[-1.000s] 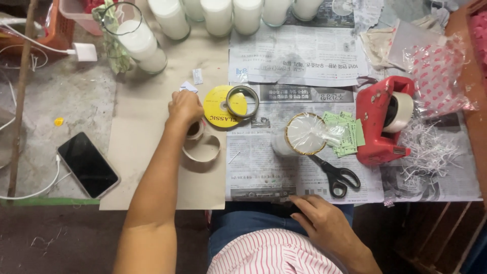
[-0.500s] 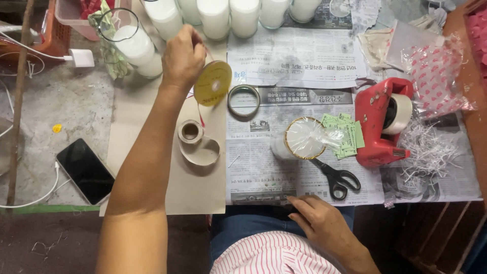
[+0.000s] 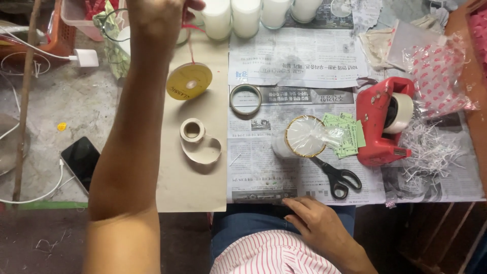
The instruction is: Wrapping glass jars in plastic film, securing with tape, and decorating with gold rings and red ribbons.
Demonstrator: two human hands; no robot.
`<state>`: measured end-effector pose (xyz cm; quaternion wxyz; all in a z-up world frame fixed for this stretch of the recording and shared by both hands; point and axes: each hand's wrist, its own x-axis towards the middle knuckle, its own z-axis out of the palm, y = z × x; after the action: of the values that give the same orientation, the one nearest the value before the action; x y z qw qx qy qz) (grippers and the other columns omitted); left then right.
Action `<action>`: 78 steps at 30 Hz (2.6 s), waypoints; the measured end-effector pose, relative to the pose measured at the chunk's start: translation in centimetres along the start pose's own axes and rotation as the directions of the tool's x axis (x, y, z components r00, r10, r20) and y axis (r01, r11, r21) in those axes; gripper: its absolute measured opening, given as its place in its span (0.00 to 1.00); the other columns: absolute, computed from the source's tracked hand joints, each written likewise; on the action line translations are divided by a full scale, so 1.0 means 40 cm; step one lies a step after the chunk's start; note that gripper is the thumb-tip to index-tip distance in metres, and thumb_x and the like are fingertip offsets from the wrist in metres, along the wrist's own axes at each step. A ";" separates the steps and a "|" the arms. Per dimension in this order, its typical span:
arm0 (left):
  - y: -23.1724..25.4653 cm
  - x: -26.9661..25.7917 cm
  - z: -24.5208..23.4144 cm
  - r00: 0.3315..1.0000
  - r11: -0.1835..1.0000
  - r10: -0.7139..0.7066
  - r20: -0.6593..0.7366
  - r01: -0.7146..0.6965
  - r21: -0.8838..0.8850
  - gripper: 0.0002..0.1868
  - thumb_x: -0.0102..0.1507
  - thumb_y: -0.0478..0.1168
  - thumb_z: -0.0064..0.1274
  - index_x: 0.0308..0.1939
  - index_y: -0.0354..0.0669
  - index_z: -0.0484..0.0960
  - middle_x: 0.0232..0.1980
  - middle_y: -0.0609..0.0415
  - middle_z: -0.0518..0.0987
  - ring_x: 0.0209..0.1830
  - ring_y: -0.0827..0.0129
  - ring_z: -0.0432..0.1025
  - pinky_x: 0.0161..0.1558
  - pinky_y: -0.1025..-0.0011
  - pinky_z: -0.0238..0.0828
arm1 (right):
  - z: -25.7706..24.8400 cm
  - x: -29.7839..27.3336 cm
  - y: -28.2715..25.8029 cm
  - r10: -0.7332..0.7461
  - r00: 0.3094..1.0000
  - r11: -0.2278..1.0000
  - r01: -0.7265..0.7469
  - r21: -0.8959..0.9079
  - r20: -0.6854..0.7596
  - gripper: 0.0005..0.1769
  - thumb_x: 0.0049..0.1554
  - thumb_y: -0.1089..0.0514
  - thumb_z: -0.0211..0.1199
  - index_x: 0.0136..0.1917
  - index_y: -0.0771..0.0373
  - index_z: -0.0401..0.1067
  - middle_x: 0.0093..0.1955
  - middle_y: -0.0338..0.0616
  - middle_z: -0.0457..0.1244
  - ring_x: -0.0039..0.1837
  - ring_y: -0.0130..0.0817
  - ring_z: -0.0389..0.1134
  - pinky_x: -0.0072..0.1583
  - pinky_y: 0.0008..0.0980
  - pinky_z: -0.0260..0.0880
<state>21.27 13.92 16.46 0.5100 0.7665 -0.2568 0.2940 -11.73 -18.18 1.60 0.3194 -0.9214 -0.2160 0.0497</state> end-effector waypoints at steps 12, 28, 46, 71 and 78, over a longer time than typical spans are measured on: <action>0.300 -0.591 0.222 0.468 0.318 -0.880 -0.083 0.449 -0.835 0.07 0.69 0.31 0.47 0.51 0.40 0.71 0.43 0.52 0.77 0.38 0.66 0.80 0.44 0.71 0.81 | 0.090 0.276 -0.117 0.071 0.919 -0.109 -0.378 0.919 0.387 0.42 0.57 0.32 0.57 0.74 0.60 0.64 0.69 0.56 0.64 0.69 0.51 0.66 0.66 0.57 0.68; 0.390 -0.680 0.194 0.820 0.815 -0.571 0.035 0.571 -0.096 0.16 0.63 0.37 0.59 0.55 0.43 0.82 0.43 0.53 0.85 0.35 0.69 0.79 0.33 0.75 0.76 | 0.019 0.149 -0.045 0.602 0.770 0.438 -0.096 0.894 -0.212 0.09 0.60 0.63 0.65 0.52 0.69 0.81 0.38 0.50 0.71 0.42 0.31 0.72 0.43 0.28 0.75; 0.435 -0.558 0.252 0.777 0.828 -0.418 0.470 0.539 -0.155 0.24 0.63 0.45 0.60 0.62 0.42 0.77 0.46 0.40 0.86 0.20 0.60 0.77 0.29 0.65 0.76 | -0.103 0.147 -0.079 0.423 0.745 0.729 0.059 0.682 -0.517 0.05 0.60 0.65 0.64 0.47 0.67 0.80 0.35 0.49 0.70 0.34 0.27 0.66 0.38 0.24 0.69; 0.294 -0.400 0.367 0.879 0.950 -0.031 0.475 -0.121 0.288 0.04 0.60 0.38 0.54 0.36 0.57 0.81 0.25 0.57 0.77 0.26 0.58 0.76 0.27 0.65 0.74 | -0.221 0.310 0.186 0.503 0.832 0.624 -0.161 0.765 -0.235 0.06 0.54 0.64 0.71 0.44 0.70 0.78 0.32 0.51 0.67 0.34 0.28 0.64 0.34 0.27 0.66; 0.256 -0.419 0.390 0.860 0.911 0.140 0.491 -0.306 0.276 0.04 0.61 0.37 0.50 0.36 0.54 0.77 0.24 0.58 0.73 0.25 0.61 0.72 0.27 0.67 0.71 | -0.325 0.418 0.104 0.267 0.964 0.739 -0.200 0.644 -0.007 0.03 0.51 0.68 0.68 0.42 0.69 0.80 0.29 0.47 0.67 0.29 0.26 0.65 0.28 0.23 0.64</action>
<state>5.49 -2.63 6.19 0.2540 0.8557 -0.4033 0.2018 7.86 -21.27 10.14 0.6142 -0.7791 -0.0530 0.1137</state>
